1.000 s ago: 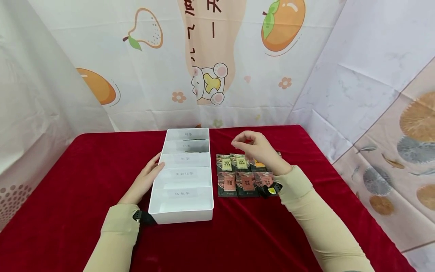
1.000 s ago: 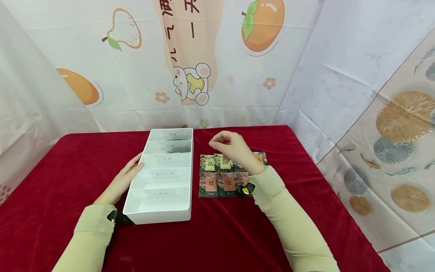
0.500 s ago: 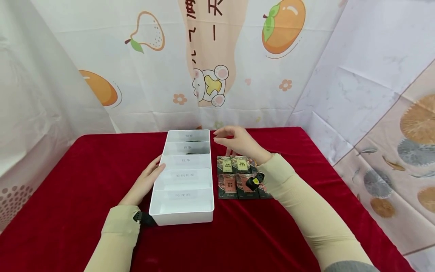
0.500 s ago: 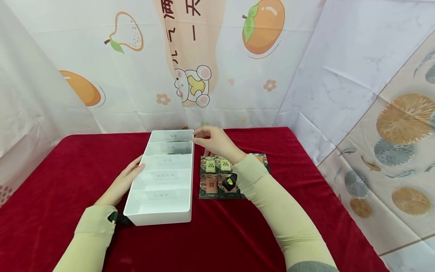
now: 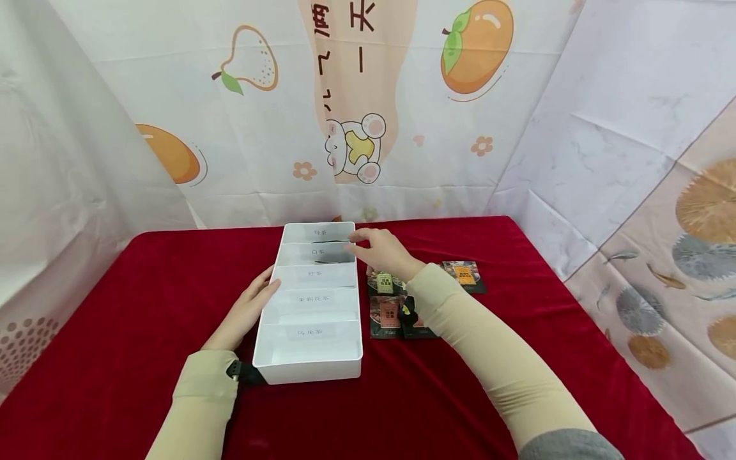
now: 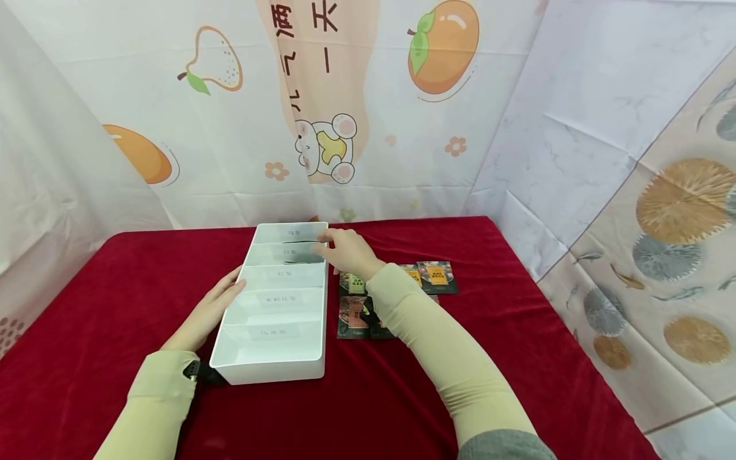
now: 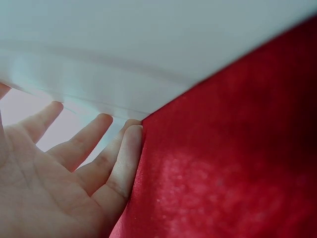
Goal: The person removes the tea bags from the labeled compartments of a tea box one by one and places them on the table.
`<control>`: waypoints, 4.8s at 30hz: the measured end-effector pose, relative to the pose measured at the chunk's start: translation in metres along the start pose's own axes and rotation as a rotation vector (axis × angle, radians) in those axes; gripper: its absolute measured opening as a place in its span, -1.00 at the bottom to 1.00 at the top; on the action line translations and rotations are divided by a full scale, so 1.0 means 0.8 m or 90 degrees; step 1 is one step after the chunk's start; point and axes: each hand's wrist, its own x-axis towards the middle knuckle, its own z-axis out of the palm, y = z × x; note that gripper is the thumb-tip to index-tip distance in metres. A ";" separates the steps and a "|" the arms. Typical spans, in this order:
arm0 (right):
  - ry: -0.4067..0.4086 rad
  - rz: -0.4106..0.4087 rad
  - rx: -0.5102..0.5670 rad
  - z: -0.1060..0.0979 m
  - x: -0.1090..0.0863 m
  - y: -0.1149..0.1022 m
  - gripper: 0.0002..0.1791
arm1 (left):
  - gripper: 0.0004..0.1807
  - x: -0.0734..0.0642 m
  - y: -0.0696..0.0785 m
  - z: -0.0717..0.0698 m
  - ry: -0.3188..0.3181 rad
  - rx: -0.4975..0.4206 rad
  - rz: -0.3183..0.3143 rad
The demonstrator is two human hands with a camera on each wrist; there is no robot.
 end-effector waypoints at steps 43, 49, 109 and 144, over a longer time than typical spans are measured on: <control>0.120 -0.110 -0.171 0.054 -0.004 0.017 -0.78 | -0.22 -0.001 0.003 -0.002 -0.003 0.001 -0.011; 0.133 -0.099 -0.167 0.051 -0.005 0.015 -0.79 | -0.24 -0.002 0.004 -0.003 -0.003 -0.006 -0.004; 0.427 -0.200 0.216 0.007 -0.064 0.015 -0.77 | -0.20 -0.001 0.000 -0.002 0.000 0.009 -0.010; 0.403 -0.053 0.350 -0.018 -0.137 0.064 -0.75 | -0.22 -0.001 0.002 -0.002 -0.003 -0.008 -0.006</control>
